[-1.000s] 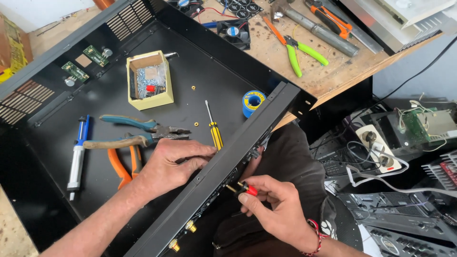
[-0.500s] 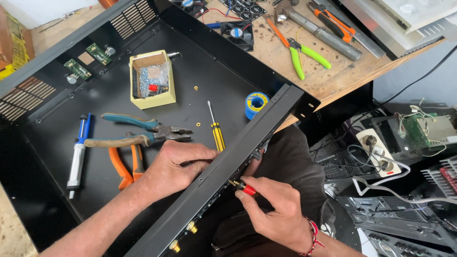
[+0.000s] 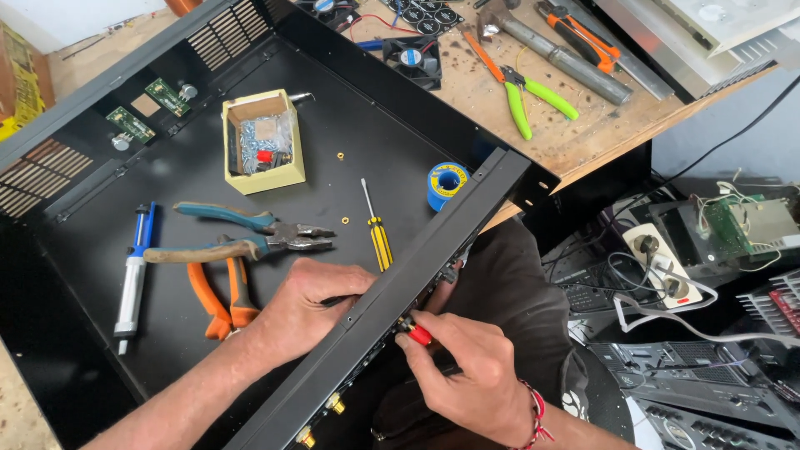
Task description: Assembling and installing terminal connectors into a metal electronic chassis on a repair bench.
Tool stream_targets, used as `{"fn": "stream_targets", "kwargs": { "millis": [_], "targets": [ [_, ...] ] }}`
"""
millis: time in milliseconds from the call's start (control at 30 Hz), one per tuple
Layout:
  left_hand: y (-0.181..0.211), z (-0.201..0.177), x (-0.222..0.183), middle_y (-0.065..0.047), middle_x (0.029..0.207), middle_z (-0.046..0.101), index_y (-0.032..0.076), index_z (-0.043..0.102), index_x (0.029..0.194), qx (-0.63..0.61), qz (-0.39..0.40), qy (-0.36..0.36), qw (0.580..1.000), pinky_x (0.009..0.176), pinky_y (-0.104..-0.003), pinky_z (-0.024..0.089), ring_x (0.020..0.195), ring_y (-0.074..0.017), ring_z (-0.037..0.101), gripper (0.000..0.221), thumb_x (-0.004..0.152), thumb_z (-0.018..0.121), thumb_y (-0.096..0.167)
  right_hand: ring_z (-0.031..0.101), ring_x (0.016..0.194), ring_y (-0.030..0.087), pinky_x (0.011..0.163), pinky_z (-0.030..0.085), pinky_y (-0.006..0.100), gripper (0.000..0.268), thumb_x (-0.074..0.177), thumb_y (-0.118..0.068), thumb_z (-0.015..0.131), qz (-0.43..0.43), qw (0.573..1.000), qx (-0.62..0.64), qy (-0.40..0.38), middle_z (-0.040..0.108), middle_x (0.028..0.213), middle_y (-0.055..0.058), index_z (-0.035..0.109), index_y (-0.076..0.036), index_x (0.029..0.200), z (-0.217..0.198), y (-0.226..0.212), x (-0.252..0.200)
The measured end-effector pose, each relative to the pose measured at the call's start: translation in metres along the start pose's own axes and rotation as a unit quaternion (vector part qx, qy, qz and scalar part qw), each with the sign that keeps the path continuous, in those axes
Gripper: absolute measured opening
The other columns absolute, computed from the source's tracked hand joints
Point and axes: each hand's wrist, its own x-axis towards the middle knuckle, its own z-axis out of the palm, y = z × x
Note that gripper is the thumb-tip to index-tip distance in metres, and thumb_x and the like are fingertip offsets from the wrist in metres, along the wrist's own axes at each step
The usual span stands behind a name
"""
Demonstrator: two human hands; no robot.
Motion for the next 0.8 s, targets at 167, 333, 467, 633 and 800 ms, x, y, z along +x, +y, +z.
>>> {"fn": "stream_targets", "kwargs": {
  "millis": [167,333,467,633,800],
  "targets": [
    [-0.0008,-0.0008,0.0001,-0.006,0.09,0.08,0.005,0.077,0.1,0.003,0.004,-0.002,1.0,0.065,-0.024,0.06,0.075,-0.0152,0.077,0.022,0.089,0.064,-0.008,0.059,0.051,0.013,0.05,0.054,0.024,0.018,0.083,-0.001,0.079,-0.009,1.0,0.007,-0.009,0.067,0.068,0.003,0.071,0.001,0.099,-0.0009,-0.0016,0.0035],
    [-0.0006,-0.0002,0.0001,-0.006,0.091,0.081,0.006,0.077,0.1,0.005,-0.008,0.001,1.0,0.065,-0.022,0.061,0.076,-0.0137,0.078,0.035,0.08,0.06,-0.017,0.059,0.052,0.013,0.05,0.054,0.023,0.017,0.085,0.001,0.077,-0.02,1.0,0.007,-0.016,0.066,0.068,0.003,0.07,0.002,0.1,-0.0023,-0.0031,0.0052],
    [0.0025,0.0,0.001,-0.005,0.087,0.08,0.006,0.078,0.098,-0.001,-0.017,-0.001,1.0,0.063,-0.022,0.059,0.073,-0.0122,0.076,0.022,0.087,0.064,-0.008,0.059,0.054,0.016,0.053,0.055,0.026,0.018,0.085,0.004,0.076,-0.052,0.999,-0.011,-0.014,0.066,0.07,0.007,0.069,0.005,0.102,-0.0018,-0.0019,0.0044],
    [0.0028,0.0012,-0.0003,-0.003,0.082,0.077,0.005,0.076,0.092,-0.013,-0.024,-0.011,1.0,0.058,-0.023,0.053,0.068,-0.0094,0.07,0.009,0.094,0.068,0.002,0.057,0.056,0.015,0.053,0.054,0.025,0.018,0.088,0.006,0.072,-0.091,0.995,-0.021,-0.027,0.071,0.081,0.009,0.069,0.007,0.105,-0.0035,-0.0018,0.0065],
    [0.0047,0.0006,0.0004,-0.001,0.078,0.076,0.005,0.076,0.091,-0.019,-0.028,-0.019,0.999,0.056,-0.022,0.053,0.066,-0.0078,0.068,0.008,0.093,0.07,0.001,0.067,0.058,0.018,0.057,0.059,0.026,0.017,0.083,0.006,0.076,-0.066,0.998,0.005,0.004,0.072,0.078,0.011,0.069,0.007,0.099,0.0011,-0.0001,0.005]
  ]
}}
